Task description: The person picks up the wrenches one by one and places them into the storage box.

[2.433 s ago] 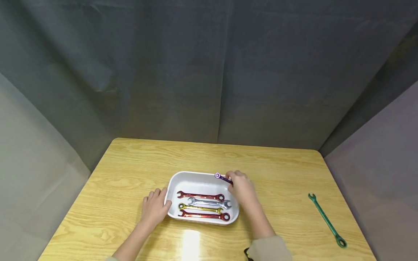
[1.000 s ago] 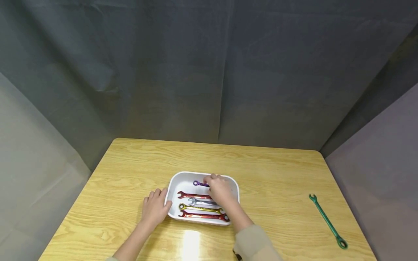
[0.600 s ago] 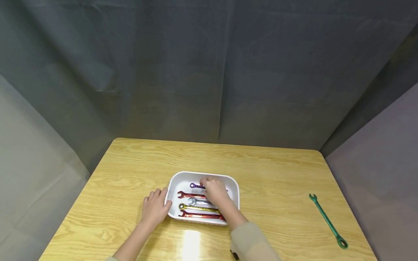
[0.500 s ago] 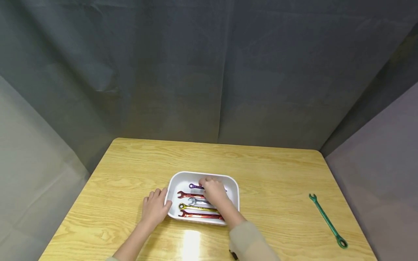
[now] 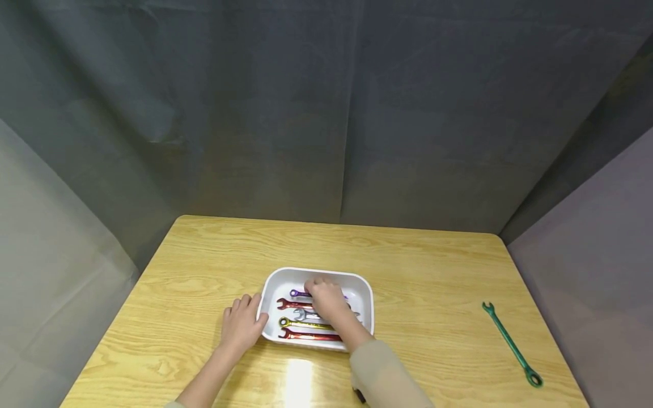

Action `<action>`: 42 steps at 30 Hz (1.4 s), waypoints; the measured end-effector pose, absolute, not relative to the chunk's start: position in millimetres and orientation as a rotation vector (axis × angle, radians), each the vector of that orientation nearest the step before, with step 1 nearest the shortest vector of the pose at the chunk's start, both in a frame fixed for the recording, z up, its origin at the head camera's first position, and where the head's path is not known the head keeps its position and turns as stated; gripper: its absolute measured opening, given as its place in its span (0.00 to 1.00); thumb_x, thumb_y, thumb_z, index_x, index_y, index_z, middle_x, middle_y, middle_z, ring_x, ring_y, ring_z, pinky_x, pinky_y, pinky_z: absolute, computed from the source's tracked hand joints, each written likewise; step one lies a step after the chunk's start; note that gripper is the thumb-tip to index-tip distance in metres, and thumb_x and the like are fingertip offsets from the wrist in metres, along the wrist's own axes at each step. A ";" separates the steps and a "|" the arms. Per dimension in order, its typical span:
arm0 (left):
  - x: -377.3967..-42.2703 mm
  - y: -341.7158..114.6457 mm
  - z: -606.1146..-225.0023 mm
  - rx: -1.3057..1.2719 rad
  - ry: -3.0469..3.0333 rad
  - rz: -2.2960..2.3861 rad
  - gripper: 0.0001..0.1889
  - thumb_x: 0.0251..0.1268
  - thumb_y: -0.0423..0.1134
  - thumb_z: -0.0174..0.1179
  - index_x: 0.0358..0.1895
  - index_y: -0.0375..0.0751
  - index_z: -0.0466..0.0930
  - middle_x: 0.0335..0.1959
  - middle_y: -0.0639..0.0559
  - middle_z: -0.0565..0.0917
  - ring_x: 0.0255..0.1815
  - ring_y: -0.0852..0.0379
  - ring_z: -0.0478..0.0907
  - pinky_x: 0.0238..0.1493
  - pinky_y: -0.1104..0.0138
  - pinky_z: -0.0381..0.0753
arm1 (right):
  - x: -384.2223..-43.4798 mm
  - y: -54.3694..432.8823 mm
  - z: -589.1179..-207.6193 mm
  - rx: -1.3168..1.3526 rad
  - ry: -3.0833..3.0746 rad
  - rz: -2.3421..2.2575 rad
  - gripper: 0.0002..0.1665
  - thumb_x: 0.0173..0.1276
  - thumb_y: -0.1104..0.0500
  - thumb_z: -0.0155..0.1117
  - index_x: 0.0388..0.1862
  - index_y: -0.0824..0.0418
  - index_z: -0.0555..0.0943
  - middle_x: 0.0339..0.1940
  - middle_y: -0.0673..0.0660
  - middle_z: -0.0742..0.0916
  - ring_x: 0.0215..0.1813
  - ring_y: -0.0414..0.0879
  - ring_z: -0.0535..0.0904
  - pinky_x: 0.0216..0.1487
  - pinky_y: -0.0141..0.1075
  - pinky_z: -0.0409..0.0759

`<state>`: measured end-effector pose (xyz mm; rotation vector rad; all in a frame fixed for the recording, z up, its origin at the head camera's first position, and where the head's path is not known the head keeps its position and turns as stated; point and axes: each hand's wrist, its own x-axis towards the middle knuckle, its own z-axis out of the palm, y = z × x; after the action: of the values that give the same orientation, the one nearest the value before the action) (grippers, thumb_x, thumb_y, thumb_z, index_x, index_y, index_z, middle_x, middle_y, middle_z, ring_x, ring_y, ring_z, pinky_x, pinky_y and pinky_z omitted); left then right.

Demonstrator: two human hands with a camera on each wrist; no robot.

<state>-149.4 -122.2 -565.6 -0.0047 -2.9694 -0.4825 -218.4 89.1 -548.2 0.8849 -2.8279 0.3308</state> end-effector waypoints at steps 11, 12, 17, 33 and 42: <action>-149.7 -123.1 -565.2 -0.004 -2.962 -0.485 0.23 0.56 0.49 0.52 0.54 0.46 0.71 0.39 0.46 0.73 0.40 0.48 0.68 0.42 0.54 0.63 | -221.0 86.3 -551.0 0.911 -2.856 0.282 0.13 0.48 0.66 0.64 0.33 0.54 0.78 0.32 0.51 0.80 0.36 0.49 0.77 0.31 0.42 0.75; -149.6 -123.2 -565.1 -0.003 -2.961 -0.488 0.23 0.55 0.49 0.52 0.54 0.46 0.71 0.39 0.46 0.73 0.40 0.48 0.68 0.42 0.54 0.63 | -221.2 86.0 -551.0 0.913 -2.864 0.277 0.13 0.48 0.65 0.64 0.33 0.53 0.78 0.32 0.51 0.79 0.37 0.49 0.77 0.31 0.42 0.75; -149.2 -123.5 -564.3 -0.002 -2.959 -0.491 0.22 0.55 0.49 0.52 0.54 0.45 0.71 0.39 0.46 0.73 0.40 0.47 0.68 0.41 0.54 0.64 | -222.3 84.1 -549.9 0.928 -2.903 0.281 0.12 0.49 0.65 0.64 0.33 0.53 0.78 0.31 0.51 0.79 0.36 0.49 0.77 0.32 0.42 0.76; -150.0 -122.6 -567.5 -0.016 -2.956 -0.462 0.24 0.55 0.50 0.52 0.55 0.45 0.71 0.41 0.45 0.74 0.42 0.47 0.68 0.42 0.53 0.64 | -227.6 86.8 -551.6 1.032 -2.933 0.350 0.13 0.46 0.69 0.63 0.32 0.56 0.78 0.30 0.52 0.80 0.37 0.50 0.78 0.41 0.42 0.75; -149.0 -121.7 -566.9 -0.015 -2.955 -0.475 0.23 0.55 0.50 0.52 0.55 0.46 0.71 0.40 0.45 0.74 0.41 0.47 0.68 0.41 0.54 0.63 | -229.8 89.6 -550.8 1.068 -2.937 0.439 0.15 0.46 0.71 0.61 0.33 0.58 0.79 0.30 0.53 0.80 0.37 0.50 0.78 0.42 0.42 0.74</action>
<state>-149.0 -121.7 -566.9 -0.0154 -2.9547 -0.4748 -229.8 89.6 -550.8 1.0679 -2.9371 0.4386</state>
